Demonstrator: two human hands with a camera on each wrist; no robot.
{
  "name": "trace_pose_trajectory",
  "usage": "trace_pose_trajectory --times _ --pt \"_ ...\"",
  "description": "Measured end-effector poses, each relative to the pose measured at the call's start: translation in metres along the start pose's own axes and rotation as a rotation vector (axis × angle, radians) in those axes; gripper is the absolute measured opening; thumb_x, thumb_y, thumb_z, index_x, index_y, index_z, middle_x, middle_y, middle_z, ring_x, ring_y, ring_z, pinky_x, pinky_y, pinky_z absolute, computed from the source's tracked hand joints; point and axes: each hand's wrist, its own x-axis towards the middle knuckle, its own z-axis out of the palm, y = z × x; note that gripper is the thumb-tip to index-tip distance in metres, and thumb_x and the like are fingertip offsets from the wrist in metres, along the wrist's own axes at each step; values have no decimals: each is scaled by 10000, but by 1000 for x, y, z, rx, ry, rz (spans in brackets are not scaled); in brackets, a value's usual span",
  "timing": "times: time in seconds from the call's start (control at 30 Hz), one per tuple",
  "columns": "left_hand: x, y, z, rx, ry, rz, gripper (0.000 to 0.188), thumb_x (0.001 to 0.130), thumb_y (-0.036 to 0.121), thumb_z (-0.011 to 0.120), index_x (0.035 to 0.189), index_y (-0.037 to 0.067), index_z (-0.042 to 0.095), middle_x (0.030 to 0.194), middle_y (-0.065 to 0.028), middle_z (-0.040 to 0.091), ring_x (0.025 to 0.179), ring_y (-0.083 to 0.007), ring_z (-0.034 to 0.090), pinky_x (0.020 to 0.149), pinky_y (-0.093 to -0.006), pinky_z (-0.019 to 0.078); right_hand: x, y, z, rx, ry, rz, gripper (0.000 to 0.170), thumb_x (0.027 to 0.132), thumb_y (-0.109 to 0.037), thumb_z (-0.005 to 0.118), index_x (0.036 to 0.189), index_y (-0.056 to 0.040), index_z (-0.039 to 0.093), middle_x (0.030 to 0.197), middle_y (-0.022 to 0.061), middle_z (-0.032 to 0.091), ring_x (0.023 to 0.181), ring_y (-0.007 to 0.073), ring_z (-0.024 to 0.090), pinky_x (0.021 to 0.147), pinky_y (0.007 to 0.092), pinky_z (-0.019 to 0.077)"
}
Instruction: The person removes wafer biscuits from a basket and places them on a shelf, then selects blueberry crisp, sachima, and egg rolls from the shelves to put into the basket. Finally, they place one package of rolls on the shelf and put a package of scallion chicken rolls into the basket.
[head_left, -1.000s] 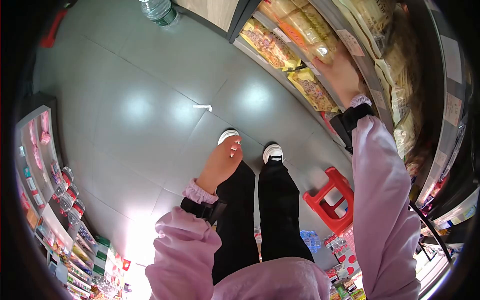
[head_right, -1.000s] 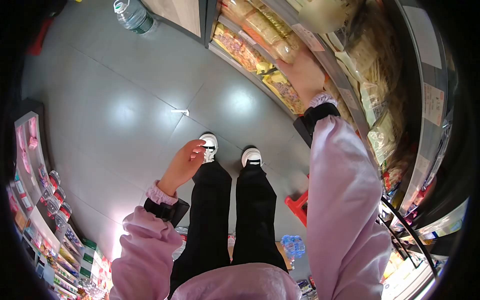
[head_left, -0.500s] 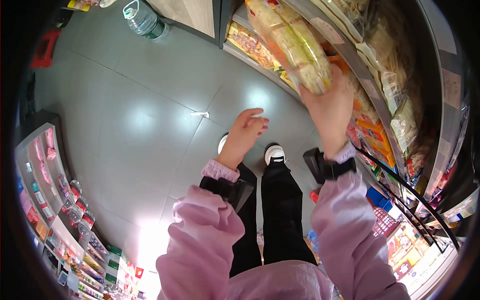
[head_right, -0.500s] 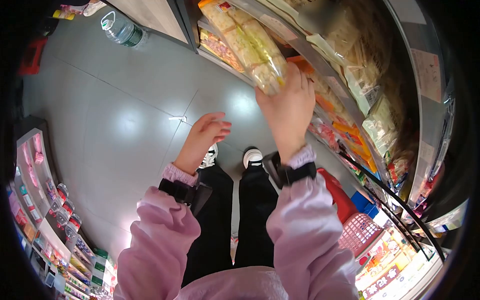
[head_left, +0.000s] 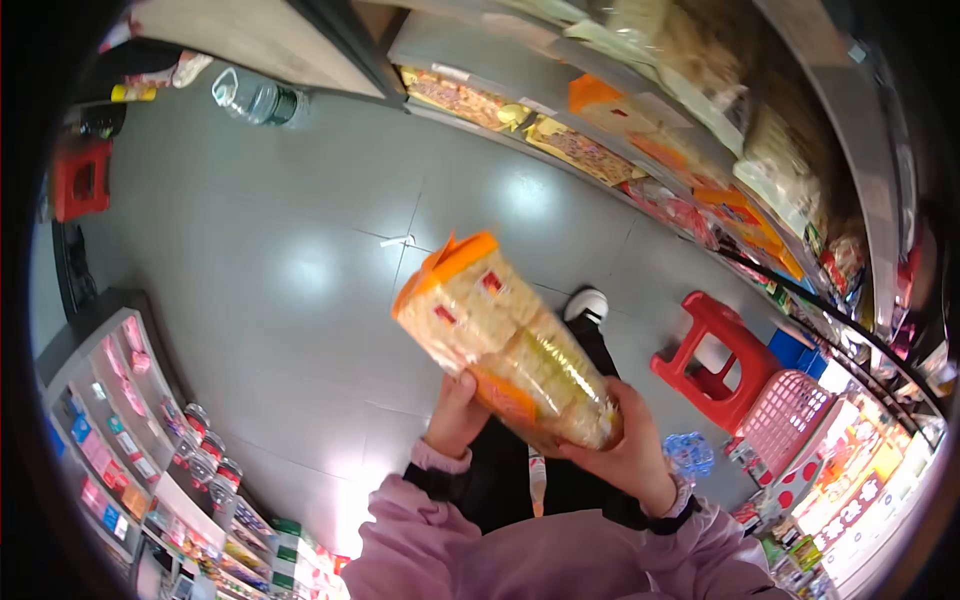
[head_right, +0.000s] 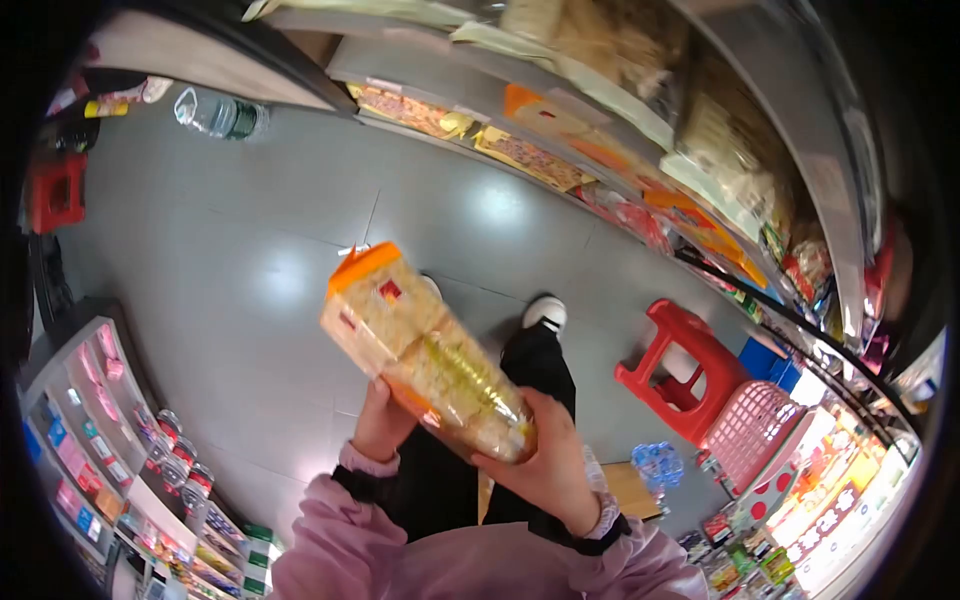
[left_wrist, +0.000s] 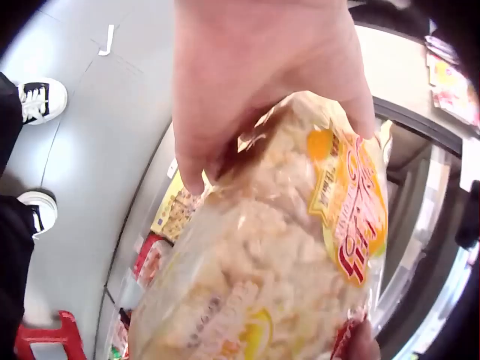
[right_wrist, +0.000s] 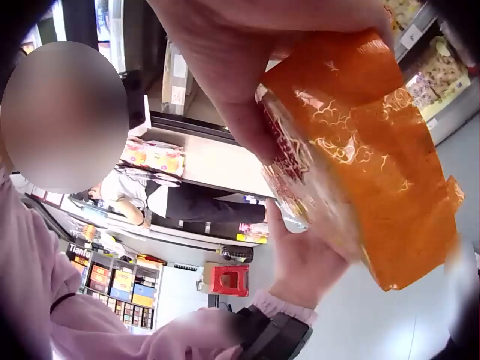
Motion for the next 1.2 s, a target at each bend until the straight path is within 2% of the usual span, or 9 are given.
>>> trace_pose_trajectory --times 0.07,0.17,0.33,0.6,0.77,0.9,1.0,1.07,1.2 --pt "-24 -8 13 90 79 -7 714 843 477 500 1359 73 215 1356 -75 336 1233 -249 347 1018 -414 293 -16 4 -4 82 -42 45 718 571 -250 793 1133 24 439 993 172 540 951 323 530 818 363 424" --pt "-48 -15 33 12 119 33 675 826 364 584 1332 61 256 1302 -79 390 1197 -243 388 993 -403 327 -34 13 -21 94 -93 -43 709 591 -271 784 1140 18 441 982 166 544 941 320 535 829 360 420" --pt "-69 -48 65 178 79 119 720 779 391 639 1316 62 289 1292 -72 404 1175 -235 412 977 -398 345 -74 51 -59 149 -43 -213 696 628 -264 770 1158 31 427 1064 171 457 975 317 496 840 335 428" --pt "-78 -194 149 419 -70 151 712 750 361 680 1291 52 334 1273 -64 423 1157 -224 428 967 -392 359 -190 180 -158 277 118 -176 814 637 -276 765 1250 35 330 1045 179 435 963 319 486 830 338 424" --pt "-83 -308 231 467 -296 -100 703 752 297 688 1298 50 319 1269 -75 425 1166 -228 422 966 -391 364 -291 275 -224 322 400 -213 858 649 -308 757 1304 -2 294 1058 183 439 954 325 476 809 349 416" --pt "-93 -383 297 678 -510 -312 685 755 184 685 1304 42 302 1282 -86 407 1179 -228 412 981 -392 343 -368 343 -264 422 602 -110 785 691 -268 736 1304 -16 316 1196 173 418 1081 298 456 927 334 367" --pt "-91 -448 346 826 -785 -403 676 764 53 646 1327 71 271 1332 -79 341 1214 -210 364 999 -393 311 -422 381 -293 811 734 -51 622 777 -167 658 1289 2 349 1247 103 421 1161 177 409 967 308 321" --pt "-95 -495 385 837 -911 -462 815 783 -6 600 1400 117 82 1380 -60 250 1237 -215 320 1001 -385 312 -454 405 -309 809 921 46 530 807 -204 614 1244 24 422 1219 102 469 1148 174 429 969 312 324" --pt "-100 -580 430 789 -904 -604 676 825 49 552 1374 96 162 1268 -79 383 1150 -196 420 945 -371 375 -495 452 -350 874 1062 80 537 829 -289 580 1236 30 436 1187 98 515 1096 161 479 955 295 340"
